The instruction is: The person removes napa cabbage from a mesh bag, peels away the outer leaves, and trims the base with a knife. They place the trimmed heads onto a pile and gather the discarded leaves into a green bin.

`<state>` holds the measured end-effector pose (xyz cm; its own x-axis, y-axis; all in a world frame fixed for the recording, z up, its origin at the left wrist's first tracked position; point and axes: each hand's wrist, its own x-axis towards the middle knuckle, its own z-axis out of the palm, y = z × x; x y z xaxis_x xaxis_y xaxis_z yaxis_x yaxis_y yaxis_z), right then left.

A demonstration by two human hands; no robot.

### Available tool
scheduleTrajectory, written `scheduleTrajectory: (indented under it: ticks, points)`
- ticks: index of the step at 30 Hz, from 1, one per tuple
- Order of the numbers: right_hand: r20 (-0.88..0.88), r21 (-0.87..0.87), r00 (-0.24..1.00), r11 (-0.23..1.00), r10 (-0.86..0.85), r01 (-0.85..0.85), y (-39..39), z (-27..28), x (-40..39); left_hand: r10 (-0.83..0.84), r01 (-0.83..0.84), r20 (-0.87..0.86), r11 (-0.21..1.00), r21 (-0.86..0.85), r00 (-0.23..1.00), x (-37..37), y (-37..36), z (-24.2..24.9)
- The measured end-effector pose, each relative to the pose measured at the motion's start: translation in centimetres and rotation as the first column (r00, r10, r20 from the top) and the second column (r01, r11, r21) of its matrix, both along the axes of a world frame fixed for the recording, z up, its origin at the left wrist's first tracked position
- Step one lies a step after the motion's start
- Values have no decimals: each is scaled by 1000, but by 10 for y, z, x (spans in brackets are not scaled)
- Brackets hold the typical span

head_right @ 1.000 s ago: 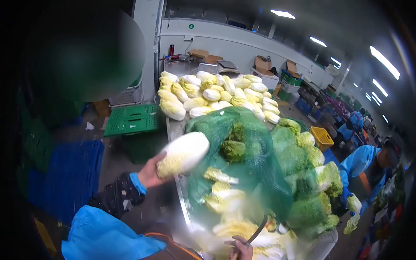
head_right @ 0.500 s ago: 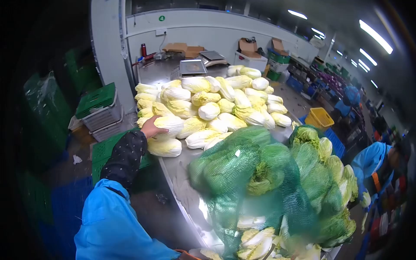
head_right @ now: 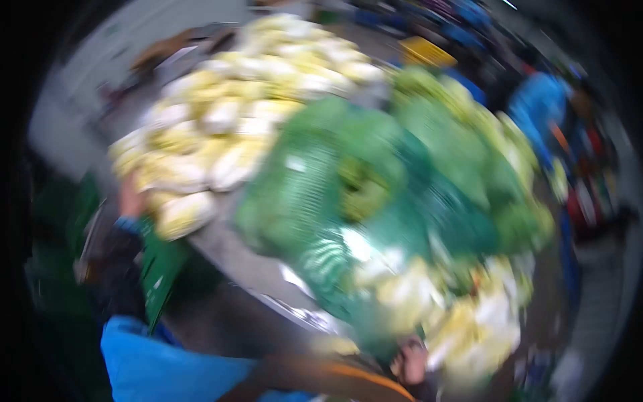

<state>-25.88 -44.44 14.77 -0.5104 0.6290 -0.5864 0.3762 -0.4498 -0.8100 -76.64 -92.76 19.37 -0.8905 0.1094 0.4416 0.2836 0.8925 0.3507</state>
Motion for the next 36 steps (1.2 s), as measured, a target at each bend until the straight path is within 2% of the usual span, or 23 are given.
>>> scheduleTrajectory:
  ticks: [1,2,3,4,5,7,8,9,10,11,13,14,16,17,22,24,26,28,30,32,33,34,36]
  points:
    - [-15,6,1000,1000,-11,12,2,-19,18,-99,93,29,982,162,995,14,26,9]
    - [-187,-100,970,985,-155,138,-1,-28,16,-195,171,77,955,243,978,45,72,25]
    - [-75,390,958,893,276,-226,5,-50,36,-399,302,190,867,396,897,82,120,40]
    - [-167,-117,985,993,-49,29,2,-25,20,-631,353,335,713,606,699,111,149,36]
    - [-223,-215,972,976,-72,23,4,-27,21,-818,343,371,534,773,440,154,193,45]
    - [-309,-344,946,939,-97,-16,5,-32,30,-929,398,370,340,852,2,217,273,55]
    - [-335,-375,937,926,-100,-35,8,-34,35,-939,378,328,268,886,-104,243,311,44]
    - [-353,-384,930,922,-101,-45,13,-36,41,-925,469,352,251,847,-140,265,351,39]
    - [-356,-414,928,909,-115,-46,20,-46,52,-906,663,415,261,701,-82,285,389,34]
    - [-342,-402,931,915,-129,-21,28,-54,62,-903,688,429,299,661,-19,306,424,13]
    - [-381,-439,905,898,-189,3,49,-68,86,-813,787,500,507,352,300,340,489,-52]
    - [-378,-433,910,901,-169,-12,62,-76,100,-817,795,498,496,348,291,363,510,-73]
    - [-398,-431,913,897,-94,-96,83,-78,123,-606,715,431,682,-151,669,412,551,-93]
    - [-401,-422,916,892,-26,-159,98,-78,139,-686,765,350,615,-190,638,433,565,-96]
    - [-475,-563,870,806,-132,-185,149,-112,211,-756,850,401,506,-143,517,549,623,-119]
    - [-440,-611,875,782,-204,-125,168,-115,243,-752,853,495,521,43,435,585,647,-118]
    - [-403,-646,881,759,-249,-80,204,-103,275,-755,856,505,514,58,419,619,678,-115]
    - [-431,-608,890,776,-149,-165,236,-99,309,-804,832,420,527,172,422,651,704,-126]
    - [-386,-582,912,803,-138,-124,270,-92,337,-826,819,385,521,240,412,680,739,-129]
    - [-389,-617,884,786,-259,-41,303,-89,372,-789,754,512,553,353,340,711,781,-126]
    - [-391,-615,879,788,-272,-30,317,-93,391,-842,783,458,480,395,285,725,804,-136]
    - [-353,-602,862,794,-364,89,331,-105,409,-887,807,402,403,431,228,738,827,-142]
    - [-311,-592,824,775,-474,222,348,-135,451,-869,931,447,321,176,215,766,862,-153]
